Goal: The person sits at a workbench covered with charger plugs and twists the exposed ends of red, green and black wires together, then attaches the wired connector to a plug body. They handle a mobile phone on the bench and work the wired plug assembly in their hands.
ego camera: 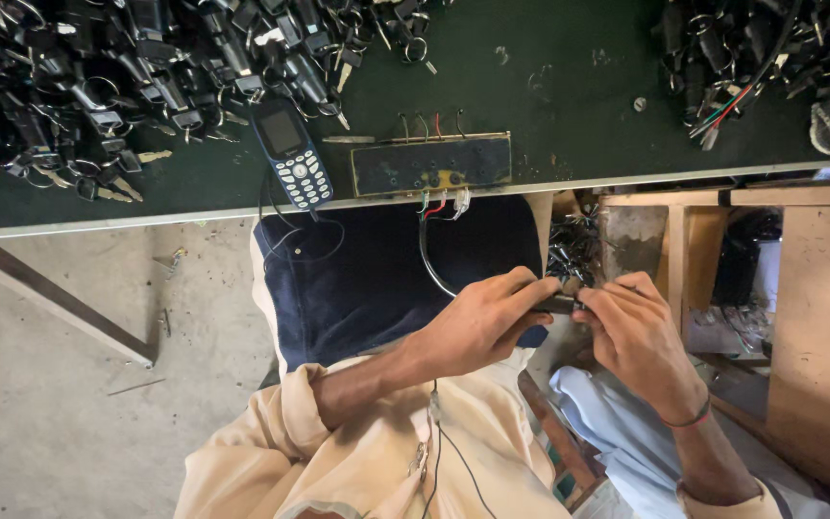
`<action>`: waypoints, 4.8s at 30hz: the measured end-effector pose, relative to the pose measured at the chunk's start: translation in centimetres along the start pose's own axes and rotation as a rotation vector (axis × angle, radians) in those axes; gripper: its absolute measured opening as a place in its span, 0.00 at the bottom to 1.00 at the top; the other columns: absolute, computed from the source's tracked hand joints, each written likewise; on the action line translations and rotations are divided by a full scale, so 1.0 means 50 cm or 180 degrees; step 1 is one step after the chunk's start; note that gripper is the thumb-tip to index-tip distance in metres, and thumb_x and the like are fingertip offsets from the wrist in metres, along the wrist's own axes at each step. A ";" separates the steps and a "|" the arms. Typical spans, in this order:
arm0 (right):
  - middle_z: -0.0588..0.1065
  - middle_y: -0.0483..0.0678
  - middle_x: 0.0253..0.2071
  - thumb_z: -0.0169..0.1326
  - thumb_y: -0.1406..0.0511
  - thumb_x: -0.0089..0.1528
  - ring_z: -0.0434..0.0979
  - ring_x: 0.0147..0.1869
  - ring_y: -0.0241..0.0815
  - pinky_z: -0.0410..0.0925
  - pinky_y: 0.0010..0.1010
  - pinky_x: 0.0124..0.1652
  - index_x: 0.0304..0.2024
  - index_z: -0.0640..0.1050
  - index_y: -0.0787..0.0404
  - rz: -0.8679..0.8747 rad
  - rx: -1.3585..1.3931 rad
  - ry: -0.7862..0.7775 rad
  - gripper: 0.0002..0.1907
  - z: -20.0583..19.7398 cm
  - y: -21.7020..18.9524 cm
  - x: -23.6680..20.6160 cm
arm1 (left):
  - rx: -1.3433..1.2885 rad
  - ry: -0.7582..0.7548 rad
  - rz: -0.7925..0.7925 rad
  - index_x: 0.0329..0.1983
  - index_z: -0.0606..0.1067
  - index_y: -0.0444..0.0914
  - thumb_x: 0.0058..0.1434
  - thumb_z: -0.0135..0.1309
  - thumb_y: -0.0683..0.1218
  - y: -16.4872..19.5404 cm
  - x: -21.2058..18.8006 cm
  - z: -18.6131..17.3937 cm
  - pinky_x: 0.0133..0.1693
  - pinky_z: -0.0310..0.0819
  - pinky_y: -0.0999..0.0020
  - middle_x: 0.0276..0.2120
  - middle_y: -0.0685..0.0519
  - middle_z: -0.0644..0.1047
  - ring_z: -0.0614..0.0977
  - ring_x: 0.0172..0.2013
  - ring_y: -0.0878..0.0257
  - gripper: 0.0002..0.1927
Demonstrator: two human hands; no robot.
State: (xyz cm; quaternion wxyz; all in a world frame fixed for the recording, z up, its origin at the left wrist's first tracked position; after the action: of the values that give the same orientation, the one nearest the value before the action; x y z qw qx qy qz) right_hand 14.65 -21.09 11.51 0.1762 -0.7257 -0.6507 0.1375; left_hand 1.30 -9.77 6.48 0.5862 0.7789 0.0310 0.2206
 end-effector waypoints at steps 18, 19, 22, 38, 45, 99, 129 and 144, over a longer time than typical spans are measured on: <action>0.65 0.41 0.24 0.45 0.64 0.72 0.58 0.27 0.30 0.54 0.26 0.26 0.36 0.75 0.64 0.2565 0.3060 -0.0441 0.13 0.132 0.096 -0.055 | 0.1179 -0.0079 0.0425 0.59 0.67 0.29 0.51 0.57 0.39 0.023 0.000 -0.015 0.44 0.73 0.54 0.42 0.43 0.71 0.76 0.41 0.47 0.30; 0.66 0.43 0.23 0.46 0.64 0.72 0.59 0.27 0.31 0.56 0.27 0.26 0.35 0.76 0.64 0.2458 0.2733 -0.0434 0.13 0.124 0.094 -0.050 | 0.1092 -0.0129 0.0342 0.58 0.67 0.30 0.58 0.58 0.40 0.021 0.003 -0.016 0.42 0.73 0.54 0.41 0.44 0.71 0.76 0.40 0.47 0.25; 0.69 0.47 0.21 0.48 0.65 0.69 0.64 0.24 0.36 0.60 0.29 0.26 0.37 0.77 0.63 0.2189 0.1793 -0.0421 0.10 0.090 0.081 -0.040 | 0.0718 -0.0198 -0.0054 0.57 0.69 0.31 0.66 0.59 0.43 0.017 0.007 -0.015 0.35 0.73 0.54 0.39 0.43 0.71 0.78 0.35 0.46 0.20; 0.73 0.55 0.54 0.47 0.60 0.72 0.73 0.57 0.49 0.66 0.41 0.57 0.57 0.74 0.66 0.0678 0.0476 0.1576 0.18 -0.027 -0.021 0.026 | -0.1070 0.0569 -0.1201 0.60 0.73 0.31 0.62 0.60 0.39 0.020 0.011 -0.079 0.37 0.73 0.63 0.41 0.47 0.75 0.74 0.36 0.60 0.22; 0.70 0.46 0.48 0.41 0.57 0.75 0.66 0.51 0.35 0.60 0.27 0.49 0.61 0.66 0.70 0.0714 0.3343 0.1047 0.22 0.125 -0.101 0.062 | -0.2369 0.1120 -0.0966 0.66 0.66 0.41 0.70 0.58 0.49 0.033 -0.007 -0.138 0.60 0.73 0.69 0.56 0.49 0.76 0.80 0.55 0.64 0.25; 0.76 0.56 0.44 0.44 0.64 0.75 0.79 0.40 0.47 0.70 0.33 0.38 0.51 0.72 0.68 -0.0039 0.2097 0.1027 0.11 0.143 -0.119 0.042 | 0.2216 0.0334 0.0558 0.67 0.73 0.43 0.63 0.63 0.37 0.128 -0.051 -0.202 0.28 0.63 0.68 0.24 0.58 0.65 0.70 0.24 0.67 0.28; 0.79 0.53 0.35 0.59 0.65 0.64 0.81 0.38 0.53 0.72 0.38 0.37 0.44 0.80 0.63 0.0891 0.2117 0.0004 0.08 0.149 -0.035 -0.066 | 0.0984 -0.0692 -0.0774 0.46 0.75 0.40 0.58 0.64 0.51 -0.018 -0.076 -0.079 0.27 0.73 0.63 0.26 0.52 0.77 0.80 0.24 0.57 0.16; 0.77 0.46 0.34 0.55 0.63 0.66 0.73 0.36 0.33 0.69 0.28 0.35 0.50 0.80 0.65 0.2681 0.2734 0.0184 0.15 0.141 0.123 -0.252 | 0.1638 -0.0549 -0.0595 0.68 0.67 0.38 0.61 0.62 0.46 -0.028 -0.045 -0.064 0.63 0.62 0.49 0.54 0.44 0.74 0.73 0.58 0.47 0.32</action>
State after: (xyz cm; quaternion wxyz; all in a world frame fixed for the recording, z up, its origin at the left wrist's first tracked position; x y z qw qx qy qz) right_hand 15.70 -33.63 2.11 0.4015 -0.7884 -0.1884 0.4263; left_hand -1.64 -7.14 5.19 0.3875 0.9117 0.1078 0.0834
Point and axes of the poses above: each hand's wrist, its own x-axis towards the middle knuckle, its own z-axis out of the palm, y = z × x, the point moved 5 cm from there along x, towards the middle knuckle
